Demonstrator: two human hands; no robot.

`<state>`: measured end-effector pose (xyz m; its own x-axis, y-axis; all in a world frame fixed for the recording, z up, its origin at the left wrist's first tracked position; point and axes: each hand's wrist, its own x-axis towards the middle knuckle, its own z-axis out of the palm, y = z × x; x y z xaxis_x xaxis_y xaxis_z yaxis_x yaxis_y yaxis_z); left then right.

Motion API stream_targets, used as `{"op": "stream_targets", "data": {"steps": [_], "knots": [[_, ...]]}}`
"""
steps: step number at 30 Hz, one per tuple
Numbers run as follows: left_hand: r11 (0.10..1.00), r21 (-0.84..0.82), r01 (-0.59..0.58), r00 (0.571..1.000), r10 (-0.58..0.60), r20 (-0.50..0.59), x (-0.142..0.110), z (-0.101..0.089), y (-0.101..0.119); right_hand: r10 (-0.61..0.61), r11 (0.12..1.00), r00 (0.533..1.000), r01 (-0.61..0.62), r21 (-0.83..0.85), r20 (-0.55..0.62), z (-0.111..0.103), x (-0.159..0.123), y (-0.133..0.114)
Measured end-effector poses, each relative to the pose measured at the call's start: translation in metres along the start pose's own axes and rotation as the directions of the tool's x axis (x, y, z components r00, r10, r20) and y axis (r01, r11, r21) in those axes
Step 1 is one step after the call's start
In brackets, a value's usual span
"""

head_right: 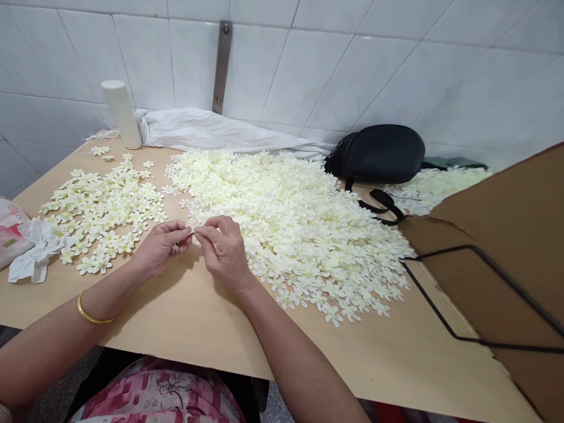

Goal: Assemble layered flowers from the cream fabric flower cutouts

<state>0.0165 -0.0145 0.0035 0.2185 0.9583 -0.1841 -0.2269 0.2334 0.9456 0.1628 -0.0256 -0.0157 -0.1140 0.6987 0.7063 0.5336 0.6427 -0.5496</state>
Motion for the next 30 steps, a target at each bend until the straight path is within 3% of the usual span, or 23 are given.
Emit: {"op": "stream_targets", "data": {"steps": [4, 7, 9, 14, 21, 24, 30], "knots": [[0.995, 0.089, -0.05, 0.999, 0.05, 0.006, -0.0027, 0.0024, 0.0011, 0.222, 0.962, 0.974, -0.212, 0.172, -0.039, -0.0035, 0.003, -0.0027], [0.98, 0.181, -0.081, 0.997, 0.079, 0.022, -0.0044, 0.0042, 0.0018, 0.417, 0.849, 0.904, -0.424, 0.316, 0.093, -0.0036, 0.0045, 0.0005], [0.968, 0.228, -0.102, 0.995, 0.096, 0.036, -0.0051, 0.0053, 0.0018, 0.484, 0.772, 0.855, -0.517, 0.371, 0.185, -0.0031, 0.005, 0.0029], [0.959, 0.27, -0.085, 0.996, 0.071, 0.059, -0.0048, 0.0071, 0.0001, 0.571, 0.666, 0.792, -0.6, 0.442, 0.215, -0.0033, 0.0059, 0.0035], [0.99, 0.135, -0.025, 0.999, 0.02, 0.035, -0.0019, 0.0039, -0.0008, 0.632, 0.49, 0.715, -0.667, 0.561, 0.298, -0.0012, 0.0071, 0.0014], [0.997, 0.079, 0.012, 1.0, -0.014, 0.017, -0.0008, 0.0017, -0.0001, 0.633, 0.534, 0.73, -0.653, 0.538, 0.258, -0.0022, 0.0081, 0.0017], [0.998, 0.064, 0.024, 0.999, -0.026, 0.028, -0.0009, 0.002, -0.0002, 0.542, 0.716, 0.817, -0.571, 0.401, 0.197, -0.0026, 0.0073, -0.0004]]}}
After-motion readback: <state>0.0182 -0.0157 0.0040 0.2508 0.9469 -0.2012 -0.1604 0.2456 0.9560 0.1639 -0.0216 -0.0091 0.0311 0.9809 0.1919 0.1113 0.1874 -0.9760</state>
